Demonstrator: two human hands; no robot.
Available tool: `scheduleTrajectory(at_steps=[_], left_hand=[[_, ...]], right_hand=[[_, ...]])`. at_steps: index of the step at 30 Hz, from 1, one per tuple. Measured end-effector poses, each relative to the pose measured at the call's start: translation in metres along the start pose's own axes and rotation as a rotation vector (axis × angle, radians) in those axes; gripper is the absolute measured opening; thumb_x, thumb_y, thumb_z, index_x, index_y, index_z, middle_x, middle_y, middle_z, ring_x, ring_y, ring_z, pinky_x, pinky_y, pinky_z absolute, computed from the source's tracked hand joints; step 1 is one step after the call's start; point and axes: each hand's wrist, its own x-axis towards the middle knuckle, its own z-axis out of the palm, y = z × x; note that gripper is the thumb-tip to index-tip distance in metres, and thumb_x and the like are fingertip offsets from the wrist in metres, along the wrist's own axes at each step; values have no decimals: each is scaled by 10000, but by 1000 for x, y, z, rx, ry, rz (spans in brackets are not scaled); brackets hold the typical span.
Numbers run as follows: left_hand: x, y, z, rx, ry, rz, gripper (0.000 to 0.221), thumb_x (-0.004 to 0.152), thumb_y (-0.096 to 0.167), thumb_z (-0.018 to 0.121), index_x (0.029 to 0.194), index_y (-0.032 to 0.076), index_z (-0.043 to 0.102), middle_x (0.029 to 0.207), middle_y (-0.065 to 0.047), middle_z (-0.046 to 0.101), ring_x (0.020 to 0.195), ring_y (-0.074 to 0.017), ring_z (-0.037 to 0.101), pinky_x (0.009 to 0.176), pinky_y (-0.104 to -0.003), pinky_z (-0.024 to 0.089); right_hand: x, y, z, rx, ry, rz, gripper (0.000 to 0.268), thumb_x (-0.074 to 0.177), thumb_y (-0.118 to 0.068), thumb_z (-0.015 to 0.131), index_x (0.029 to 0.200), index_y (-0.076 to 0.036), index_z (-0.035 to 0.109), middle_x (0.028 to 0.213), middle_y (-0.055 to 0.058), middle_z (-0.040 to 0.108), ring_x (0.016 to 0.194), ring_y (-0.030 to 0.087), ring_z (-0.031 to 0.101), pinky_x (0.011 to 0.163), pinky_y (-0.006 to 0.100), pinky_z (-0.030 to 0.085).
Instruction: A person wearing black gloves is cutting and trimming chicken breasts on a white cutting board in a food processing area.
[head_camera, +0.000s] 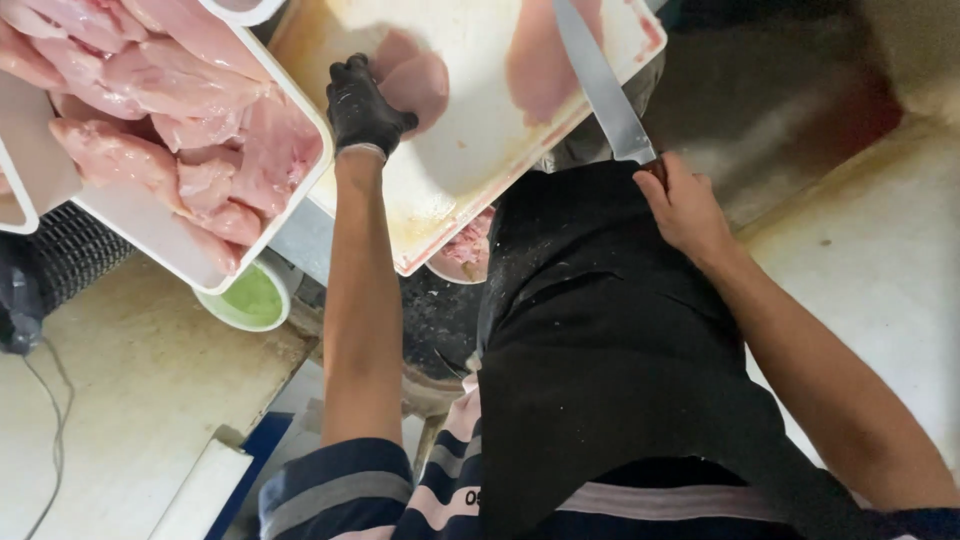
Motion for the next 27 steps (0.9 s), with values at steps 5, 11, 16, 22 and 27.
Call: scheduleTrajectory(at_steps=[5,11,16,22,27], left_hand=[[-21,32,-37,-46,-96,-43,757,473,353,1042,1120,143,711,1108,-97,719,1089,-337,708,909,-457,593],[-27,40,17,-90,-144,19,892,676,201,893,1494,148,539,1340,-89,687,1267,-292,659,1116,-422,535],[-42,75,10,-135,-146,-68,937,666,313,909,1514,147,544,1341,-79,721,1286,-279,663,1149,-430,522],[-24,172,44,-499,-68,50,979,686,409,929,1528,100,536,1482,-148,622,1398,-345,568,1182,-437,494],[31,225,49,-279,-175,-46,1191,518,536,999,1531,199,470,1400,-152,616,1300,-398,635,1094,-475,565]], right_hand=[[1,1,-25,173,145,-12,331,1171,-330,543,948,-88,507,690,88,614,620,293,608,598,432,439],[-4,-23,-64,388,195,-82,294,1165,-277,562,957,-71,579,599,84,598,503,234,626,467,334,485],[19,-7,-86,427,196,-175,307,1135,-281,590,940,-43,593,584,90,580,493,250,616,449,350,481],[54,20,-124,229,135,-148,379,1095,-365,617,980,-4,606,663,192,635,578,321,648,476,457,502],[95,47,-156,128,34,-109,442,1106,-433,568,995,-12,645,684,226,682,598,361,678,525,458,539]])
